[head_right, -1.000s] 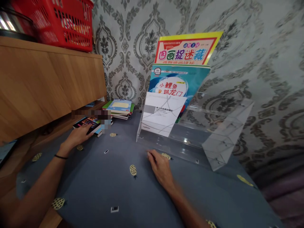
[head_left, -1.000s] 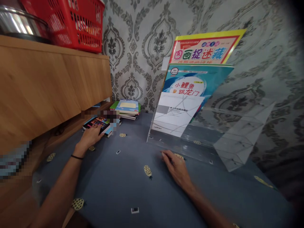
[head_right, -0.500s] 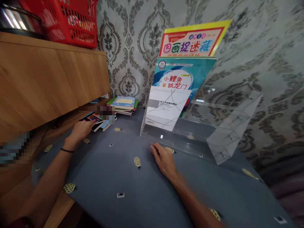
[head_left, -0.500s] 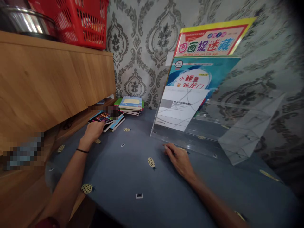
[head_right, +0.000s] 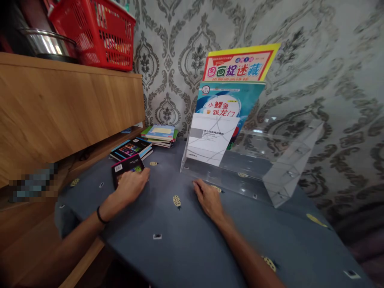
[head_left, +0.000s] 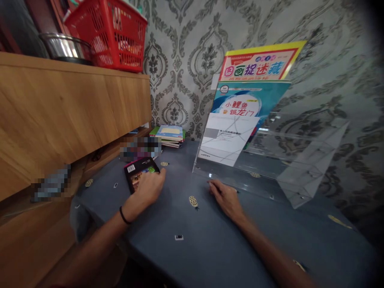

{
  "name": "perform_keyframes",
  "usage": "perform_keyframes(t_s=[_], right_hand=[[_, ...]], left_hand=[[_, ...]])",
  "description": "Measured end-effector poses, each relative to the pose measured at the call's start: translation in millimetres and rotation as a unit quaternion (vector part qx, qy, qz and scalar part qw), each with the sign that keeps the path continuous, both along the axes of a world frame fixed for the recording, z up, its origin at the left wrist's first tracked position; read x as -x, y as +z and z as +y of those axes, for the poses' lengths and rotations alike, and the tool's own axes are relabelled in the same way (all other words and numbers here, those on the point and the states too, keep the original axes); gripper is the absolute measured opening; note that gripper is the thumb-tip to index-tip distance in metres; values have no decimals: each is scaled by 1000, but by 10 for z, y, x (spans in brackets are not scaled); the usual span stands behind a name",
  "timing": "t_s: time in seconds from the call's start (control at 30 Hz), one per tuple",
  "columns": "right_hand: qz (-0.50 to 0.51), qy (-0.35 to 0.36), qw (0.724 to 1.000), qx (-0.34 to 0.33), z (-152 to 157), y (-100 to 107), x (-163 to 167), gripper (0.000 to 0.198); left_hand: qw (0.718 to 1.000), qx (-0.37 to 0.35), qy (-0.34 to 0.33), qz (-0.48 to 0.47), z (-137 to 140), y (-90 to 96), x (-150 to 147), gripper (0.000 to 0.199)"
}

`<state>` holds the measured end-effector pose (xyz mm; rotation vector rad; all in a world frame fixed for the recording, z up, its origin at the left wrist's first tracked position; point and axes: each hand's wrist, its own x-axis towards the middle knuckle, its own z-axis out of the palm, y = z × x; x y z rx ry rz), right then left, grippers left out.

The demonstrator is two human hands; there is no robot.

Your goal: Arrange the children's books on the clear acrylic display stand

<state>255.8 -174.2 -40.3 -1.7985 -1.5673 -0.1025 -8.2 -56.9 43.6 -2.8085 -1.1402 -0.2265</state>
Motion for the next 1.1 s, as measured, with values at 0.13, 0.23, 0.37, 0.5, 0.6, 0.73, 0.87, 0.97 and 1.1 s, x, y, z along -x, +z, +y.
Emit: perform_keyframes(t_s=[0.13,0.23,0.37,0.5,0.6,0.73,0.87,0.97,1.1], right_hand=[[-11,3,1000,0,-5,8,9,39],[-15,-1,1000,7,-6,2,7,39],[-13,-1,1000,10,-1,-20,-8,36],[-33,-1,999,7,5,-56,-25,36],[-65,2,998,8,4,-79,-11,35],[-94,38,995,8,-4,-56,78,36],[-84,76,993,-22,-31,35,209,36],[-85,87,991,-56,-69,100,293,36],[-89,113,988,-47,-119,110,393,33]], left_hand=[[998,12,-62,-8,-317,-31,-229,39],[990,41,-138,1,-365,-123,-271,39],[981,63,-180,18,-132,-334,-108,30],[995,53,-84,16,308,-485,235,42],[999,30,21,16,546,-512,481,41],[996,-31,68,49,501,-494,592,35],[995,-18,68,69,190,-478,427,32],[997,13,13,71,-23,-453,230,29],[995,-3,-48,88,-171,-393,-15,23]])
